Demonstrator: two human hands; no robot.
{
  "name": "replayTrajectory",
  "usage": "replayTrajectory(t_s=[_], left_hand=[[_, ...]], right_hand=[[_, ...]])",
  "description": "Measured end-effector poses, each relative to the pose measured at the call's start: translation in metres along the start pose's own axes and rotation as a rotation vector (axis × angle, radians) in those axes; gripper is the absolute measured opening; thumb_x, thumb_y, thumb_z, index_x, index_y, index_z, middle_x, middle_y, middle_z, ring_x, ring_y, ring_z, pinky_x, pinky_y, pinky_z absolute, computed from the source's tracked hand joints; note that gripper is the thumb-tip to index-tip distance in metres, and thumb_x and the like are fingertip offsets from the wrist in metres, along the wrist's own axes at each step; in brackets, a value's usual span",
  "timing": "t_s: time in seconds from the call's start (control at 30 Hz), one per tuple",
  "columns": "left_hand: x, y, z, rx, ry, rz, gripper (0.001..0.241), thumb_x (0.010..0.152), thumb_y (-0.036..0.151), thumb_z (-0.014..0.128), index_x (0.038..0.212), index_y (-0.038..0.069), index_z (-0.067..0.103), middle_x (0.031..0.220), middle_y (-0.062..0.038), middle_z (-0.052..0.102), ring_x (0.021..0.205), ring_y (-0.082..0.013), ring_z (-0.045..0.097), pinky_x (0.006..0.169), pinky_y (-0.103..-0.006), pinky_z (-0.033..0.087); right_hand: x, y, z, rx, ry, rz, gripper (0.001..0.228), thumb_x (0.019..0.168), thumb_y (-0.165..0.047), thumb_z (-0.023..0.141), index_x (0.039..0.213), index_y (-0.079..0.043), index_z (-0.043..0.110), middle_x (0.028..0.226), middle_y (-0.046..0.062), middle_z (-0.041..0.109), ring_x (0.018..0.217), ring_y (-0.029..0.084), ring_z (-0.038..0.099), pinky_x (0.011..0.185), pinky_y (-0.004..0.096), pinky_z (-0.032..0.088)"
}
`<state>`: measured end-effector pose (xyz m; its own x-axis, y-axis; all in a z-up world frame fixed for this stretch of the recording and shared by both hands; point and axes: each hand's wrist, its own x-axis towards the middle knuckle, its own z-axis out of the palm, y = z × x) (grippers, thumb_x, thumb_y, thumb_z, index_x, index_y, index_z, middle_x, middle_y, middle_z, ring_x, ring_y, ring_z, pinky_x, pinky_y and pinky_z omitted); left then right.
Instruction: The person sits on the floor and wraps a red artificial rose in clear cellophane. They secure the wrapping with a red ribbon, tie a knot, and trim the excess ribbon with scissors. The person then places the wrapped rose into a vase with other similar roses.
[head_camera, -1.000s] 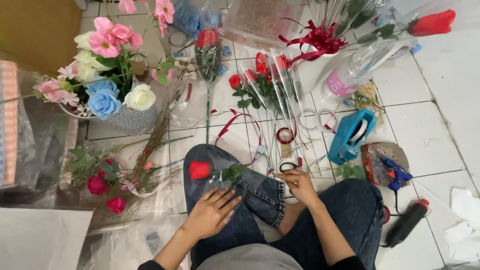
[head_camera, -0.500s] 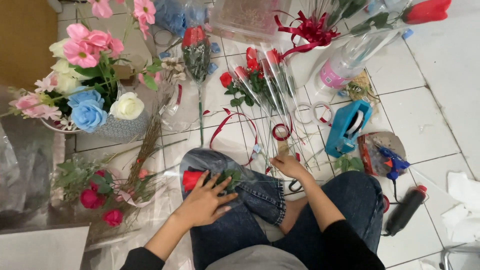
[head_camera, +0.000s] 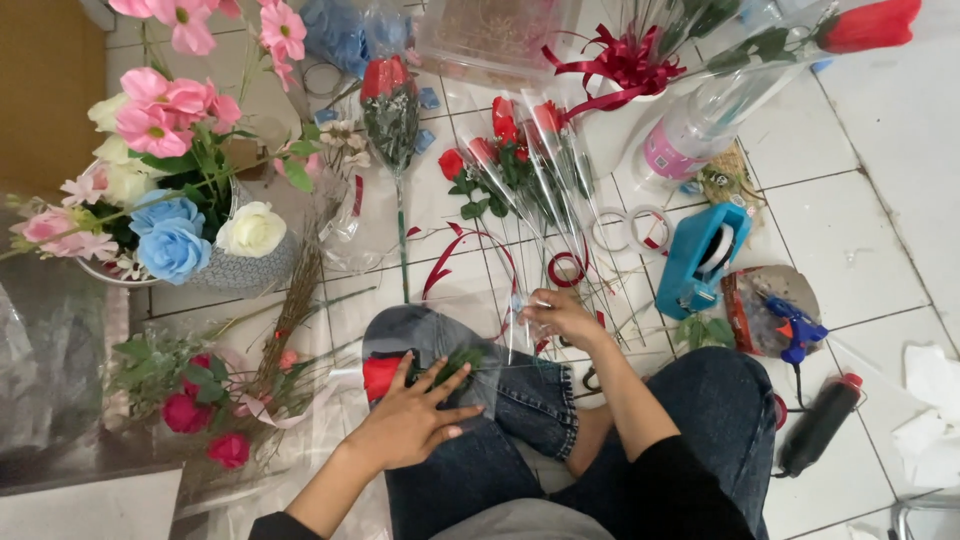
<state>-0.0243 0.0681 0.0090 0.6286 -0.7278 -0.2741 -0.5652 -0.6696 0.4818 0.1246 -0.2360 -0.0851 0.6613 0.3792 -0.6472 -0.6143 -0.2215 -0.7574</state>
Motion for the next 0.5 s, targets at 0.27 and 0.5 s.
replayTrajectory(t_s=[0.27, 0.5], left_hand=[[0.001, -0.009, 0.004, -0.121, -0.019, -0.028, 0.049, 0.105, 0.047, 0.032, 0.148, 0.035, 0.053, 0.161, -0.017, 0.031, 0.152, -0.0446, 0.011, 0.113, -0.0730, -0.009], [0.007, -0.001, 0.019, -0.040, 0.053, -0.093, 0.065, 0.093, 0.069, 0.050, 0.128, 0.018, 0.072, 0.156, -0.017, 0.042, 0.148, -0.0490, 0.023, 0.106, -0.0869, -0.002]], right_hand=[[0.036, -0.008, -0.059, -0.335, -0.219, 0.164, 0.038, 0.087, -0.014, 0.069, 0.124, -0.005, 0.069, 0.104, 0.013, 0.068, 0.090, 0.020, 0.059, 0.074, 0.033, 0.048], [0.044, -0.070, 0.002, -0.270, 0.027, 0.118, 0.072, 0.082, -0.053, 0.067, 0.142, -0.015, 0.054, 0.125, 0.012, 0.075, 0.103, 0.022, 0.072, 0.092, 0.038, 0.059]])
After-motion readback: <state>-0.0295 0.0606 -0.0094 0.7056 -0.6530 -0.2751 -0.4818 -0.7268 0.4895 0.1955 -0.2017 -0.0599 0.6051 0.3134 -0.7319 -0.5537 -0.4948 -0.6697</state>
